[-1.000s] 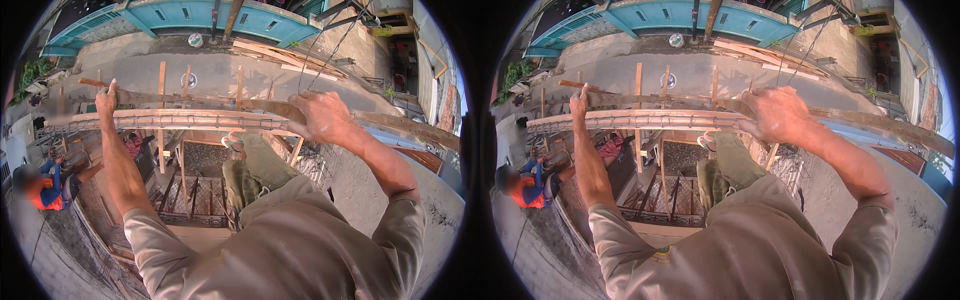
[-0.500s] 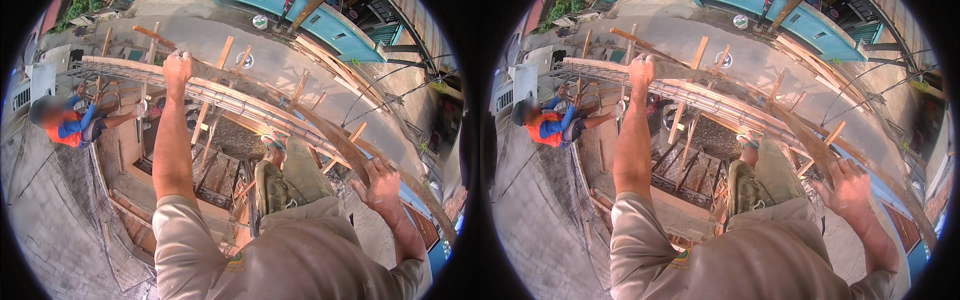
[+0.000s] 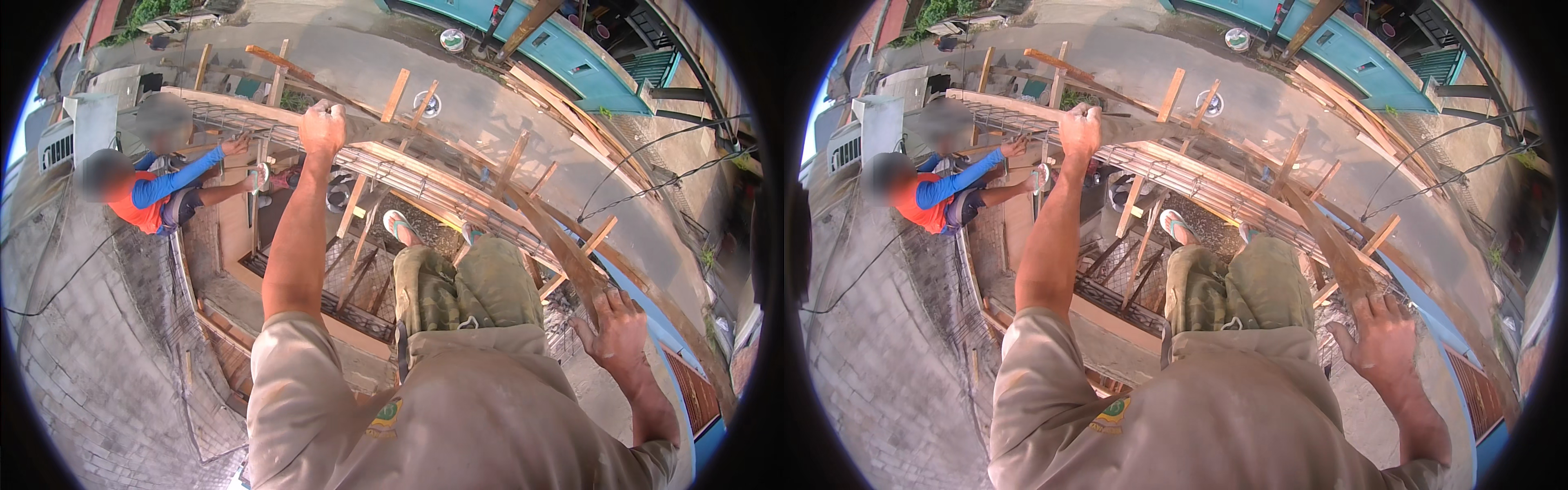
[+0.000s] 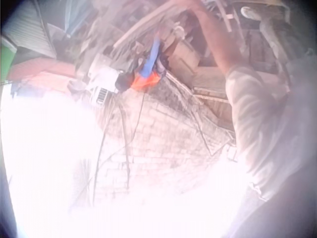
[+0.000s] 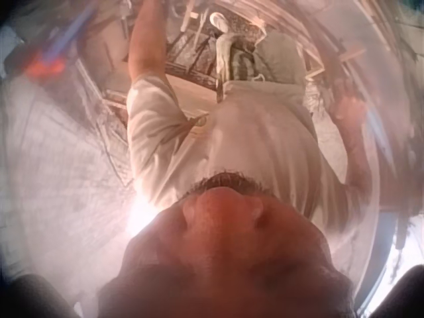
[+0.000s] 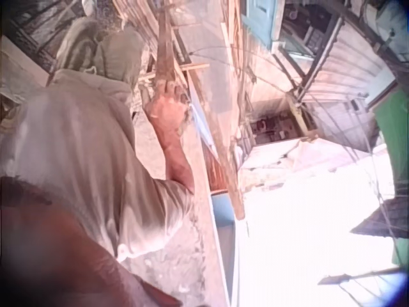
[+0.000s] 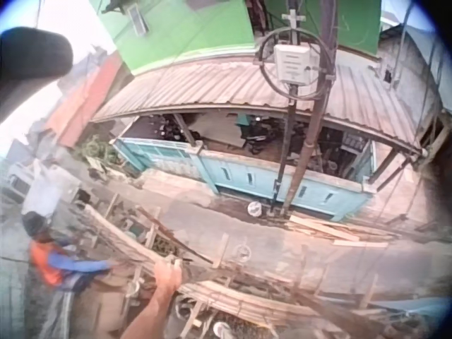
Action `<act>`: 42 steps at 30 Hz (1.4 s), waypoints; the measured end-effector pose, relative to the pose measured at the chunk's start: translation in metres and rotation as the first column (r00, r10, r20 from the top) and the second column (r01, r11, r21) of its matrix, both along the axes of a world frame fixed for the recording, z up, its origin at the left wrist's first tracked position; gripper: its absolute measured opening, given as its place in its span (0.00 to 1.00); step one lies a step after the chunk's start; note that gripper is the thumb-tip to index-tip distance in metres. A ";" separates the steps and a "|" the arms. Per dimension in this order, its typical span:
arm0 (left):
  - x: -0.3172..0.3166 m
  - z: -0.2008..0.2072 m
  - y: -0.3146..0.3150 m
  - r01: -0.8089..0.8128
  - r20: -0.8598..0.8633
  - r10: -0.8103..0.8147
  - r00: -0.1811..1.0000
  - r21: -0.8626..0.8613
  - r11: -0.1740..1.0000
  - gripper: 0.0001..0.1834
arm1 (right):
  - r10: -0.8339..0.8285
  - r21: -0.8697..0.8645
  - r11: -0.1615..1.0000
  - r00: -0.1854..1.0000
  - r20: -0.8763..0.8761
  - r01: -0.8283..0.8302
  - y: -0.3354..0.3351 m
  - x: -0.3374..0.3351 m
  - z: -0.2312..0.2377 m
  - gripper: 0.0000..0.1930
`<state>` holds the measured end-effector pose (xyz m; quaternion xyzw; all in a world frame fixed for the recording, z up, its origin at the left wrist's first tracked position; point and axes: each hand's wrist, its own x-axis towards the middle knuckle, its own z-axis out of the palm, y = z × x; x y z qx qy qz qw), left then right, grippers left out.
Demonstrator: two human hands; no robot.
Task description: The person is assembling a wooden scaffolding structure on a construction site. They lift and position wooden planks onto the scaffolding frame, securing them in place. Another worker is visible nearby, also working on the scaffolding.
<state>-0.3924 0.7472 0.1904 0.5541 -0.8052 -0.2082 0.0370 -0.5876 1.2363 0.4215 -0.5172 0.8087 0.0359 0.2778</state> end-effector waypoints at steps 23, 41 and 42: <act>0.004 0.005 -0.003 0.021 -0.265 -0.006 0.964 0.056 0.998 0.11 | -0.112 0.018 0.993 0.985 -0.132 0.116 0.004 0.011 -0.007 0.26; 0.048 -0.011 -0.020 0.199 -0.666 0.064 0.743 0.311 0.929 0.31 | -0.226 -0.068 0.929 0.707 0.670 0.363 -0.542 0.134 -0.206 0.29; 0.062 -0.016 -0.021 0.234 -0.697 0.032 0.717 0.284 0.930 0.35 | -0.333 0.042 0.897 0.612 0.717 0.440 -0.542 0.138 -0.206 0.30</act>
